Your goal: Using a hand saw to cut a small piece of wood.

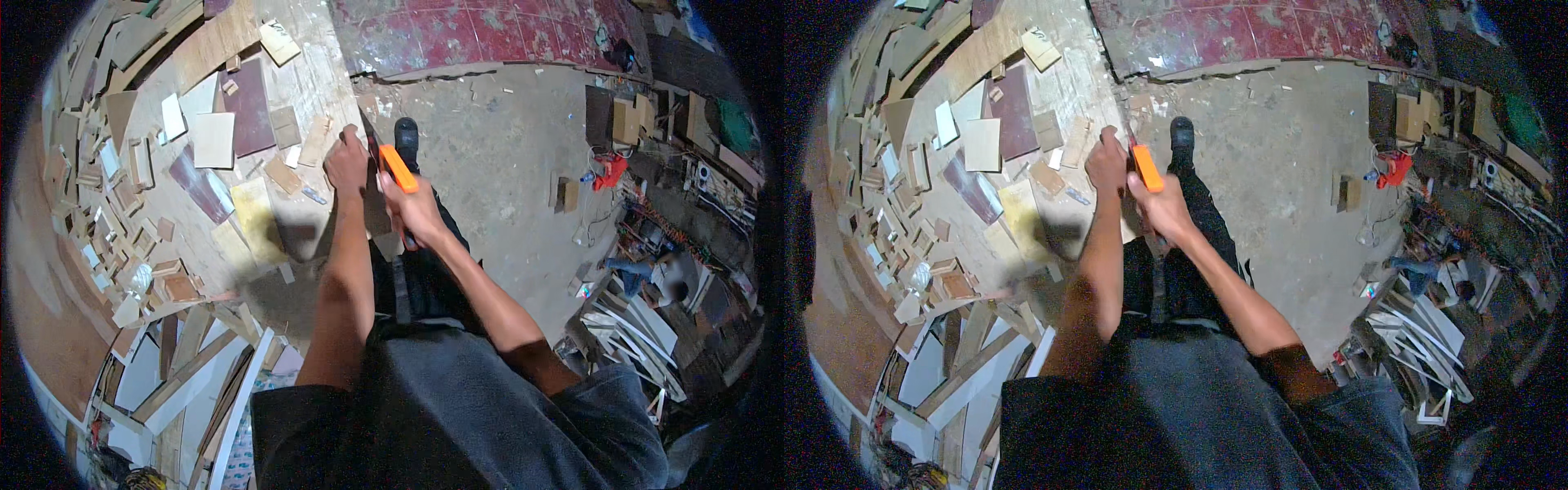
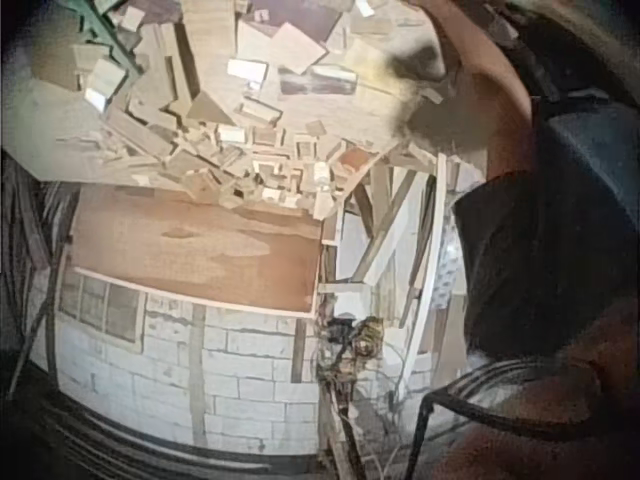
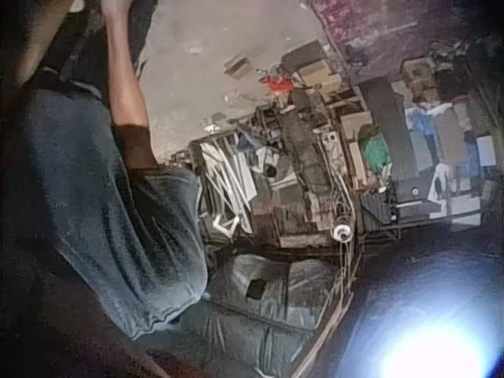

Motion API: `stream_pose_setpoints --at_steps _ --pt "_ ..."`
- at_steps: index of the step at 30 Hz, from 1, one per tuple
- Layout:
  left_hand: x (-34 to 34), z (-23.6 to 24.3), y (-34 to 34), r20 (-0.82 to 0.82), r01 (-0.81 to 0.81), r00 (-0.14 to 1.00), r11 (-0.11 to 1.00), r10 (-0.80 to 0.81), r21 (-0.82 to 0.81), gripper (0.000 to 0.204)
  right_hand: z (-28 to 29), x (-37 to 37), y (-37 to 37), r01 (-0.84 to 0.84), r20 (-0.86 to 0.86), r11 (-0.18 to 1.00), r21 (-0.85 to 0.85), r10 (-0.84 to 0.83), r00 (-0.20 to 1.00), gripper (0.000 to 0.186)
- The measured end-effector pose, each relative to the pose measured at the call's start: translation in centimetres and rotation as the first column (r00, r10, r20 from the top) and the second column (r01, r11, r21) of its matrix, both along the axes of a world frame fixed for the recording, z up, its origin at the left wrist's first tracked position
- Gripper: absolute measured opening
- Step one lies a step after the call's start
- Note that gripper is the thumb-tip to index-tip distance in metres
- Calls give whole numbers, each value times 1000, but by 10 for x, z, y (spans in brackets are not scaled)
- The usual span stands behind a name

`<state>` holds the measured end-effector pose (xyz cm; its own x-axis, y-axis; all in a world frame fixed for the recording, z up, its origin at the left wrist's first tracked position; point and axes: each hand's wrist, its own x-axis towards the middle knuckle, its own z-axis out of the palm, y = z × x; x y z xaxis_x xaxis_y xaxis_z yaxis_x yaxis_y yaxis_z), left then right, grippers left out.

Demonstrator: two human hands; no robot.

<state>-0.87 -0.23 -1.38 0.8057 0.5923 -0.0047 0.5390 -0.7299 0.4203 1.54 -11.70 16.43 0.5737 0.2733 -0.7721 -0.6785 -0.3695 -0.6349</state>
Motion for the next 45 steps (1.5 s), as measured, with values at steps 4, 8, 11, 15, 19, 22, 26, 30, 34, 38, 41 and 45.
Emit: stream_pose_setpoints --at_steps 4,8,11,15,19,22,26,30,34,38,41,45 --pt "0 8 9 45 -2 999 1000 1 24 21 15 -7 -4 -40 -63 998 41 42 997 39" --pt "-4 -12 5 -7 -5 1000 1000 5 31 18 -12 8 8 -38 -76 999 1 38 996 41" --pt "4 4 5 -9 -25 1000 998 26 61 18 22 -17 -22 -62 -47 998 -5 62 997 41" --pt "-8 4 7 -13 13 1000 997 -14 -76 27 9 -20 13 -228 212 972 47 214 954 38" --pt "16 35 -5 4 7 1000 990 -6 -142 27 -39 -38 26 -248 453 969 -11 226 862 32" --pt "1 12 5 -29 -15 999 999 13 -50 19 -61 18 -11 -148 82 949 -279 177 981 40" --pt "3 2 7 55 -19 998 999 17 33 16 -24 12 -84 -107 55 989 -101 113 992 45" --pt "1 2 3 11 -29 1000 1000 29 4 16 -4 -17 -93 -144 257 954 -262 213 943 45" --pt "3 3 1 22 -32 999 999 32 -3 16 5 -29 -78 40 274 978 -204 18 961 44" --pt "2 2 4 58 -42 997 999 42 4 14 9 -27 -62 36 216 995 -93 -15 976 42" --pt "2 1 3 45 -46 998 999 45 7 14 18 -26 -37 -27 266 998 -49 39 963 41" --pt "3 3 2 34 -40 999 999 39 15 13 19 -29 -27 -90 225 996 4 87 970 41"
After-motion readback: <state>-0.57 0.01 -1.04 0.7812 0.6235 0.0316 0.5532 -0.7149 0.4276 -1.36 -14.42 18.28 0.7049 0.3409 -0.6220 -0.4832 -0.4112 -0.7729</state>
